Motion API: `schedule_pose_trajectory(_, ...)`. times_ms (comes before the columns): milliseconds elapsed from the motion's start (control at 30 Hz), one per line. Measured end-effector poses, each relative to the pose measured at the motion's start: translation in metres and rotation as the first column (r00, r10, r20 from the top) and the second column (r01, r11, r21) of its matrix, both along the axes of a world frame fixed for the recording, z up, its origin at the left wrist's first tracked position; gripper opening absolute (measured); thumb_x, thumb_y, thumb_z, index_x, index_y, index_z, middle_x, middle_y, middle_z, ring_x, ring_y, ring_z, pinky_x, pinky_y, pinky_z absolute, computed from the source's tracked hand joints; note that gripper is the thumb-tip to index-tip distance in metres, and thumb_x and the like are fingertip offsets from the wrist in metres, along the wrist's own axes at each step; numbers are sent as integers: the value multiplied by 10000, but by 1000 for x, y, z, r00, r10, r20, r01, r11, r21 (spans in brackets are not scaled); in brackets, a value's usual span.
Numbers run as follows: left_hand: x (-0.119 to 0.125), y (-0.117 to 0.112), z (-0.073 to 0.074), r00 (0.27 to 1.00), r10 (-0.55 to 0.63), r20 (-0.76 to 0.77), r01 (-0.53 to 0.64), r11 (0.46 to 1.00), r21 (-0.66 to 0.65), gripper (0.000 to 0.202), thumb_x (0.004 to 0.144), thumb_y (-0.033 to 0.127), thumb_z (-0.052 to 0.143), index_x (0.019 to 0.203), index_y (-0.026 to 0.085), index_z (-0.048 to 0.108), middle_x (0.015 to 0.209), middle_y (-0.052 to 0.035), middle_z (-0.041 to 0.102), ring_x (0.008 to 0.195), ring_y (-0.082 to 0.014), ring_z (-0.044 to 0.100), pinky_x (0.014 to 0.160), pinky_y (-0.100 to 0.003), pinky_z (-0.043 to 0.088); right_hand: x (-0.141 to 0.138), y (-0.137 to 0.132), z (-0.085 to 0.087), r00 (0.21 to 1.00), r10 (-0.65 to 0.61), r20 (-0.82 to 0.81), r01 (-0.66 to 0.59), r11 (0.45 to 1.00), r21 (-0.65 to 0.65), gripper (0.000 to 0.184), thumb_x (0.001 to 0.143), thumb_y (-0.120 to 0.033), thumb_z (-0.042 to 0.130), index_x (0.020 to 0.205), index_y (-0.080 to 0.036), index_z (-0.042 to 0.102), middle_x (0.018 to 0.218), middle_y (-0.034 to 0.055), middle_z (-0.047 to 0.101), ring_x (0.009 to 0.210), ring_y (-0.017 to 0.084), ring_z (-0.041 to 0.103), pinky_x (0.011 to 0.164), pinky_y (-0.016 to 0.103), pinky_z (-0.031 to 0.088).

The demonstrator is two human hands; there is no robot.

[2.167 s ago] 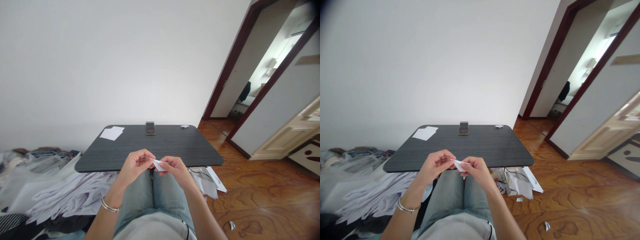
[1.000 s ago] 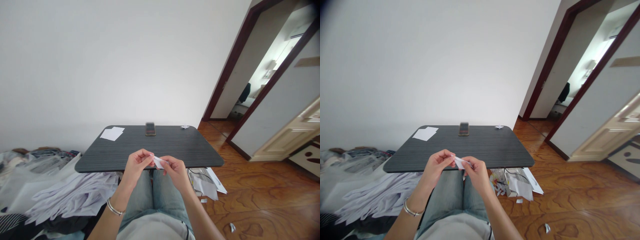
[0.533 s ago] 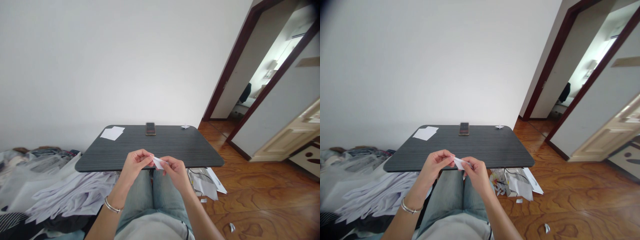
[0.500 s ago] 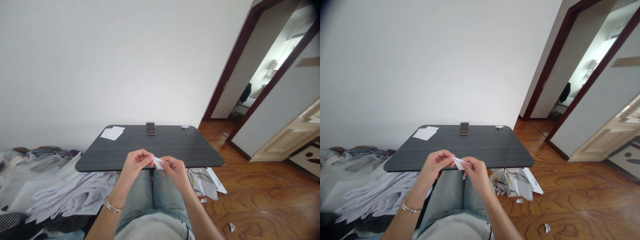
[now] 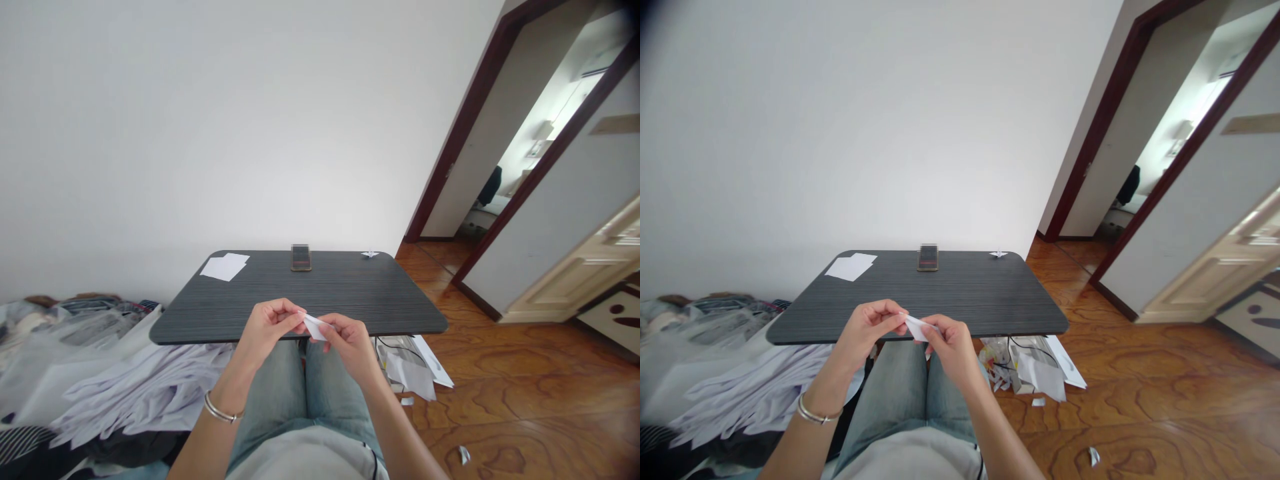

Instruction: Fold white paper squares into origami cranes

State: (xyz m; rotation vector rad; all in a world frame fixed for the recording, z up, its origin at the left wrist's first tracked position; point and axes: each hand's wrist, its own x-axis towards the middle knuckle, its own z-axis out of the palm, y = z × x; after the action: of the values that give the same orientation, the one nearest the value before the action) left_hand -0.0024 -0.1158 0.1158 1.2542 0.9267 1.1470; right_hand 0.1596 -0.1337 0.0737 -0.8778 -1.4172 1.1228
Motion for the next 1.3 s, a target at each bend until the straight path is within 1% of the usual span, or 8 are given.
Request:
schedule_pose_trajectory(300,-7,4,5,993,-101,-57,100,995,-11,203,614,292,751,646,119,649,558,-4,659,521,-87,585,569,-195,491,1,1,-1,998,57,-21,-58,998,-21,236,804,-354,578,846,-168,718,631,29,664,573,142,581,476,218,445)
schedule_pose_trajectory(533,-7,4,4,993,-104,-52,104,995,0,244,668,344,712,715,108,669,586,-17,661,553,-103,603,590,-204,502,1,0,2,997,64,-53,-66,997,-43,259,791,-377,587,845,-160,716,647,36,674,543,129,575,463,213,446)
schedule_pose_trajectory(633,-6,2,3,997,-75,-14,75,997,5,301,727,406,650,777,110,669,648,-33,671,591,-118,624,599,-215,509,0,0,3,996,50,-67,-54,997,-56,268,780,-386,594,838,-153,714,678,48,684,564,140,594,453,212,448)
schedule_pose_trajectory(700,-4,0,2,998,-59,-3,60,998,12,320,748,433,620,759,114,651,656,-35,667,591,-119,625,590,-217,508,0,0,4,997,41,-70,-45,997,-56,259,782,-375,594,841,-152,712,669,47,682,567,141,594,456,212,451)
schedule_pose_trajectory(833,2,-3,-2,994,-73,-76,74,997,21,272,684,371,695,646,126,584,600,-20,649,555,-112,601,543,-204,483,-1,0,4,998,24,-59,-26,999,-39,242,793,-360,584,850,-162,710,652,37,673,577,149,596,463,218,460)
schedule_pose_trajectory(933,5,-3,-6,995,-16,-100,21,999,50,259,674,351,697,625,130,572,577,-10,631,522,-103,572,495,-193,455,-2,0,3,1000,-5,-30,4,1000,-28,246,797,-360,578,860,-162,708,649,35,667,576,152,590,467,226,462)
schedule_pose_trajectory(1067,6,-2,-9,991,79,-108,-66,991,120,229,681,337,688,647,134,588,571,9,599,531,-102,557,476,-187,450,-1,2,-1,998,-60,29,61,998,-20,249,797,-346,579,897,-154,704,663,35,662,576,148,578,483,226,457)
schedule_pose_trajectory(1300,6,-3,-6,988,109,-109,-94,986,137,212,684,326,685,681,129,606,587,9,584,529,-92,535,462,-176,442,-2,4,-4,994,-97,60,97,995,-12,264,788,-353,591,910,-156,717,679,26,665,531,124,533,483,220,456)
